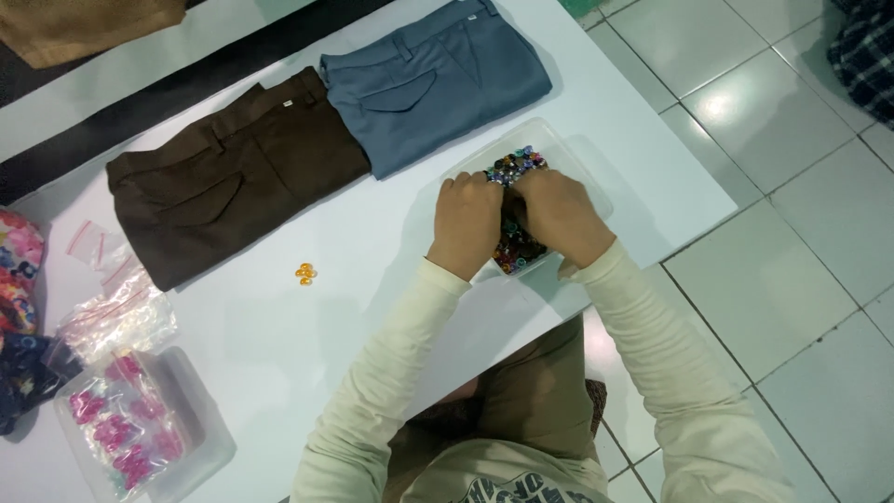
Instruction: Sorting small decorative beads and placing them into small clear plastic bags for packaging.
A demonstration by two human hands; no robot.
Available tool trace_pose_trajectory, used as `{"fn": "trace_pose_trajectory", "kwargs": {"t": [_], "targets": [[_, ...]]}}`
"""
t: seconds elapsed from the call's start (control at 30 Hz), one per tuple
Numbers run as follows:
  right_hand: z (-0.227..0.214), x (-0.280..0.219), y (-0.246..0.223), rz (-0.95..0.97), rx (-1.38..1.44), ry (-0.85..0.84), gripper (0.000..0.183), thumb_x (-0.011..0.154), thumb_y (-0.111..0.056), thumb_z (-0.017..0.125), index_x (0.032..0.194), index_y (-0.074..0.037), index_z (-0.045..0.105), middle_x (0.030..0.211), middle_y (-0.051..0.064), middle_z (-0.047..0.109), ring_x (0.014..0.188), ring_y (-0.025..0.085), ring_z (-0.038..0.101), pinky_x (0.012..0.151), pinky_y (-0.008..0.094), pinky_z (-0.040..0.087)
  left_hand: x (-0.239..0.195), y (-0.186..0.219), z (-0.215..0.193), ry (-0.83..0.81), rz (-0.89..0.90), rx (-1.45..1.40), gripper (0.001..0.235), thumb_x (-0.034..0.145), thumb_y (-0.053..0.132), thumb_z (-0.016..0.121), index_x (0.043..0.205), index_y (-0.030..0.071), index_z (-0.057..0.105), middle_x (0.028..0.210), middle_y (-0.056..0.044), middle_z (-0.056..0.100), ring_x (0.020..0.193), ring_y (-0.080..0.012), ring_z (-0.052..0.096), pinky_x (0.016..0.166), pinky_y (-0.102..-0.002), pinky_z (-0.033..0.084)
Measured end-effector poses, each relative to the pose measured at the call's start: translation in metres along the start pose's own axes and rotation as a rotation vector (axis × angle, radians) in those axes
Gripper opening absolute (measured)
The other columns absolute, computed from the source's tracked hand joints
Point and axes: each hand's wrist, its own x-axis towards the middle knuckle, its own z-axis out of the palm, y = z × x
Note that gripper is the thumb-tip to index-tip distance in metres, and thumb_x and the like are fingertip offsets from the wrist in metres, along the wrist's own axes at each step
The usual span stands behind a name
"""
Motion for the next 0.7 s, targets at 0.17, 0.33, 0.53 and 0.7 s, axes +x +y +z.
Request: {"fn": "trace_pose_trajectory", "kwargs": {"t": [0.17, 0.33, 0.53, 0.7], "targets": [[-0.032, -0.008, 0.006, 0.036, -0.050, 0.031, 0.017, 0.090, 0.000, 0.060, 0.090, -0.008, 0.074, 0.074, 0.009, 0.065, 0.069, 0.030, 0.069, 0.057, 0.040, 0.055, -0.001, 0.003, 0.002, -0.040, 0.059, -0.077, 0.012, 0.079, -0.005, 0.072, 0.072, 0.004, 0.071, 0.064, -0.010, 0.058, 0.065, -0.0234, 0.060, 0.064, -0.033, 0.045], [-0.054, -0.021, 0.001, 0.074, -0.025, -0.003, 0.017, 0.094, -0.001, 0.061, 0.082, -0.007, 0.072, 0.068, 0.011, 0.066, 0.067, 0.024, 0.067, 0.055, 0.036, 0.055, 0.003, 0.015, 0.026, -0.113, 0.114, -0.203, 0.011, 0.080, 0.000, 0.071, 0.071, 0.007, 0.073, 0.065, -0.011, 0.061, 0.064, -0.0279, 0.061, 0.056, -0.037, 0.043], [-0.046, -0.017, 0.001, 0.086, -0.048, -0.063, 0.007, 0.084, 0.003, 0.067, 0.084, -0.002, 0.072, 0.068, 0.012, 0.067, 0.063, 0.027, 0.068, 0.052, 0.039, 0.055, 0.006, 0.015, 0.018, -0.122, 0.066, 0.045, 0.009, 0.079, 0.003, 0.074, 0.071, 0.007, 0.073, 0.067, -0.012, 0.061, 0.066, -0.0249, 0.060, 0.062, -0.036, 0.040], [-0.041, -0.012, -0.003, 0.082, -0.077, -0.100, 0.026, 0.084, 0.007, 0.063, 0.104, -0.002, 0.078, 0.080, 0.019, 0.074, 0.074, 0.035, 0.073, 0.060, 0.043, 0.060, 0.001, 0.014, 0.014, -0.139, 0.046, 0.059, 0.015, 0.085, 0.003, 0.070, 0.071, 0.008, 0.072, 0.069, -0.011, 0.064, 0.064, -0.0215, 0.060, 0.065, -0.034, 0.040]]}}
